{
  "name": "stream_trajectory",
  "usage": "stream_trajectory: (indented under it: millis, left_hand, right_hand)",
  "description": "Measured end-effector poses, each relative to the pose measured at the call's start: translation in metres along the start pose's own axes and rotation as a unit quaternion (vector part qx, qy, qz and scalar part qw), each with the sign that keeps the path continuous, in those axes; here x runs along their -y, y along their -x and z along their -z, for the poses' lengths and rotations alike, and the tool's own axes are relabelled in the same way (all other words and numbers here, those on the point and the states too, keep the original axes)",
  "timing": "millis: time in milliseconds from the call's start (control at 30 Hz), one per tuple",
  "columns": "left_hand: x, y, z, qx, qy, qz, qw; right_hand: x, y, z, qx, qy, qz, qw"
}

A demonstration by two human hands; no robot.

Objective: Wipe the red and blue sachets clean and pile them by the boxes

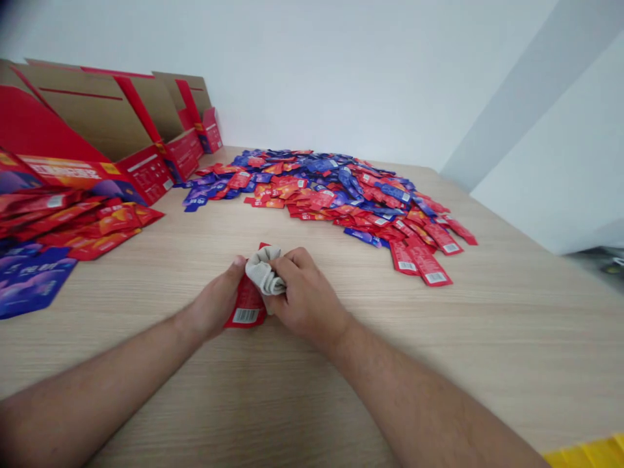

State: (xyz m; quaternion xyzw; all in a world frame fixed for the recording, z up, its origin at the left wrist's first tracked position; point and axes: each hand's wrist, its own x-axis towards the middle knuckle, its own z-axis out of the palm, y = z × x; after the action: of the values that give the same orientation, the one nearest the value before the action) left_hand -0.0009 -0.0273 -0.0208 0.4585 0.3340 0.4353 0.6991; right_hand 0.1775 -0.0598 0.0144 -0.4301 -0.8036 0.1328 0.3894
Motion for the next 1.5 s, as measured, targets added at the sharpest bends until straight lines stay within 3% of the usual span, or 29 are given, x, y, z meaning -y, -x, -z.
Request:
stream_trajectory:
  millis: [333, 500, 633, 767, 900, 1067, 1200, 1367, 1500]
  left_hand:
    - [-0.005, 0.001, -0.007, -0.011, 0.016, -0.013, 1.000]
    - [-0.005, 0.003, -0.005, -0.008, -0.002, 0.009, 1.000]
    - [-0.004, 0.001, -0.005, -0.024, 0.009, 0.016, 1.000]
    - [-0.006, 0.001, -0.007, -0.007, -0.004, -0.002, 1.000]
    - [-0.005, 0.001, -0.006, -0.008, 0.007, 0.033, 0.999]
    - [-0.001, -0.001, -0.002, -0.011, 0.002, -0.003, 1.000]
    - [-0.003, 0.000, -0.003, -0.016, -0.005, 0.051, 0.999]
    - [-0.006, 0.001, -0.005, -0.010, -0.005, 0.006, 1.000]
    - [-0.007, 0.001, -0.006, -0.005, 0.013, 0.053, 0.998]
  right_hand:
    - [0.002, 0.001, -0.002, -0.001, 0.008, -0.005, 1.000]
    - [0.004, 0.001, 0.001, 0.040, 0.016, 0.026, 0.999]
    - [-0.001, 0.000, 0.001, 0.017, 0.037, -0.004, 0.999]
    - [-0.002, 0.000, 0.000, 0.040, 0.029, 0.022, 0.999]
    - [-0.004, 0.000, 0.001, 0.030, 0.033, -0.004, 0.999]
    - [-0.005, 0.000, 0.001, 0.038, 0.024, 0.021, 0.999]
    - [-0.005, 0.000, 0.001, 0.015, 0.039, -0.005, 0.999]
    - [-0.003, 0.000, 0.002, 0.047, 0.028, 0.028, 0.998]
    - [-0.004, 0.000, 0.003, 0.015, 0.044, 0.001, 0.999]
